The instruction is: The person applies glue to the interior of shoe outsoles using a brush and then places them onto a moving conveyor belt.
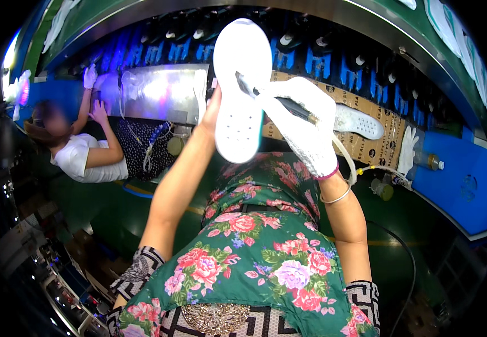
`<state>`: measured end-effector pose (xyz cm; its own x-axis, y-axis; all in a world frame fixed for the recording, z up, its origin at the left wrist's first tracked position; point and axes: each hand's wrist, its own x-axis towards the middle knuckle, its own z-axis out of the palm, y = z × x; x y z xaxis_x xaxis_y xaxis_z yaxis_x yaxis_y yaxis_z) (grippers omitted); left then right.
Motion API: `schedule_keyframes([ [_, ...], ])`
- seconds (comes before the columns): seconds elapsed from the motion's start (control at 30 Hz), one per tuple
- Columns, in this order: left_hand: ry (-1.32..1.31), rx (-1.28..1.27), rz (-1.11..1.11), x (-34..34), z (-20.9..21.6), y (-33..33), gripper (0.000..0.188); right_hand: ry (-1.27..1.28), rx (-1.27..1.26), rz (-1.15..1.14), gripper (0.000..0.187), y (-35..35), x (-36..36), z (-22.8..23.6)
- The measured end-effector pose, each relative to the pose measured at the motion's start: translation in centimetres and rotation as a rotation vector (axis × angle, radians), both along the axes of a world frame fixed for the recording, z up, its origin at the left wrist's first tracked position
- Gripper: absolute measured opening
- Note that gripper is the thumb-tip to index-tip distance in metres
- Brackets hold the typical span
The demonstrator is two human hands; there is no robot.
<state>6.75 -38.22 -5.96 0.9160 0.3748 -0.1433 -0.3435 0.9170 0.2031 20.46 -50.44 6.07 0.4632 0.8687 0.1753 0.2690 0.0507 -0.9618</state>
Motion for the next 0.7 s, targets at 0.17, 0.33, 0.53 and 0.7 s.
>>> schedule_keyframes([
  [0.17,0.251,0.245,0.038,-0.6,-0.2,-2.5,0.045,-0.234,-0.026,0.157,0.015,0.7,1.7,-0.3],
  [0.33,0.441,0.274,-0.098,-3.9,1.2,-2.7,0.044,-0.361,0.064,0.155,0.015,0.1,-0.4,0.6],
  [0.53,-0.101,-0.281,0.251,-5.6,4.1,-3.5,0.077,-0.382,0.143,0.202,0.021,-0.8,-2.1,1.4],
  [0.7,-0.251,-0.037,0.259,-3.5,3.8,-4.5,0.105,-0.391,0.197,0.128,0.026,-0.7,-2.4,1.2],
])
